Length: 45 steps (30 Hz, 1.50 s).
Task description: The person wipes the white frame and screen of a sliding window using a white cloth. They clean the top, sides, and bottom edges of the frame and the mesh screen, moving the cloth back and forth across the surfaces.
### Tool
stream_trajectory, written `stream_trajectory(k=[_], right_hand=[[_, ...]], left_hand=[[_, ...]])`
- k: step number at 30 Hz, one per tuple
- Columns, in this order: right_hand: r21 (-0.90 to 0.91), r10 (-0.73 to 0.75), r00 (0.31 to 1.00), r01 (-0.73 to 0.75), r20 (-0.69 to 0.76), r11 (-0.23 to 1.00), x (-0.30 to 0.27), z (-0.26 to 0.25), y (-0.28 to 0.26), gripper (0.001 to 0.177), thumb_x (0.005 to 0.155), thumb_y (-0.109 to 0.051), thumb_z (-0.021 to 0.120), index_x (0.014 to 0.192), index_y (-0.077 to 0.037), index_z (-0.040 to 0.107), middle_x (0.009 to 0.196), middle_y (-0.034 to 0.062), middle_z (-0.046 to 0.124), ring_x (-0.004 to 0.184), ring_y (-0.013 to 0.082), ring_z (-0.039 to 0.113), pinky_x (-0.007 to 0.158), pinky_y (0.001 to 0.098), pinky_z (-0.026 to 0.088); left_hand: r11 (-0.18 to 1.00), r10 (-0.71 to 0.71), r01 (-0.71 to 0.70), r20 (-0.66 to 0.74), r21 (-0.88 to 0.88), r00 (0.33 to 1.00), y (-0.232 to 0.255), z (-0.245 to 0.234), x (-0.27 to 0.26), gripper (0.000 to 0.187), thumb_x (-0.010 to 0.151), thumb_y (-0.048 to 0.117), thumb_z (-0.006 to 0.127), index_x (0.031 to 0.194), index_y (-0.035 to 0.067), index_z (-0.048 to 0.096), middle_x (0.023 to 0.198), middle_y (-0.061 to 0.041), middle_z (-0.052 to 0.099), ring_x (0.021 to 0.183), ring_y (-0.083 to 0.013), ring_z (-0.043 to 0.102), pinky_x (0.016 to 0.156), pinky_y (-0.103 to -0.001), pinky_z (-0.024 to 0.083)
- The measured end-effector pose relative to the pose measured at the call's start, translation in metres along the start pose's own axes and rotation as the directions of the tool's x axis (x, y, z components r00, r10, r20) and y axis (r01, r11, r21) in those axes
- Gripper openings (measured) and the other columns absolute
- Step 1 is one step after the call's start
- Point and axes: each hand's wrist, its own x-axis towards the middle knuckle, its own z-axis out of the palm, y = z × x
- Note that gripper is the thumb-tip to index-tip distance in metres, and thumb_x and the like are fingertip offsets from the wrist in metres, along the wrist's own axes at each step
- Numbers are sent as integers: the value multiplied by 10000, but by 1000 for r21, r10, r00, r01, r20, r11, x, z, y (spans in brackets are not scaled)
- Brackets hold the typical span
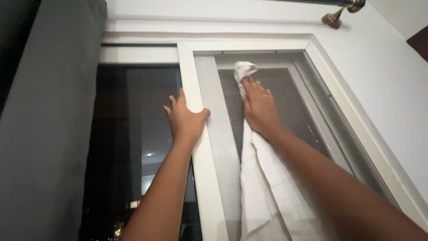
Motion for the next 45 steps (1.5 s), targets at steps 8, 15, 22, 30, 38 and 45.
stream_trajectory(k=[8,15,22,30,38,45], right_hand=[[105,-46,992,59,-121,993,-17,-8,32,498,1040,-208,428,1525,-97,441,1592,154,438,1496,338,353,1227,515,214],[82,-33,980,50,-195,995,-24,-21,70,451,1047,-153,462,1486,-64,507,1537,186,501,1461,330,446,1254,477,278],[-107,163,981,-174,-104,979,-39,-52,142,577,1007,-279,444,1553,-102,388,1584,182,403,1475,373,333,1203,573,190],[-165,-21,1000,19,-7,986,-76,-86,187,620,1007,-383,460,1573,-159,341,1607,201,362,1489,386,310,1207,534,205],[161,225,973,-215,-49,963,-90,-98,174,496,986,-281,523,1422,-50,466,1424,258,517,1314,419,505,1087,520,382],[293,344,933,-302,-103,907,-93,-93,171,336,987,-151,512,1275,16,559,1227,274,632,1132,457,623,987,530,460]], left_hand=[[999,13,-13,-21,-30,1000,3,-6,-5,961,682,190,844,1532,104,405,1628,-232,263,1545,-432,82,1237,-494,228],[995,13,-9,-35,103,999,7,0,-1,931,692,201,830,1515,71,414,1618,-245,290,1526,-436,168,1208,-484,300],[971,181,-164,-88,172,979,13,-3,-10,885,743,131,767,1532,-1,388,1602,-310,292,1340,-458,527,1082,-452,509],[949,32,-18,-39,314,999,29,-31,-13,904,806,85,726,1583,29,268,1668,-264,162,1150,-458,659,962,-452,569],[866,169,20,-331,500,928,22,14,-14,785,837,-60,594,1588,25,380,1629,-212,318,1512,-421,358,1239,-478,321],[692,177,-170,63,702,982,53,77,-51,764,925,368,569,1570,76,282,1662,-200,179,1542,-362,94,1225,-537,42]])
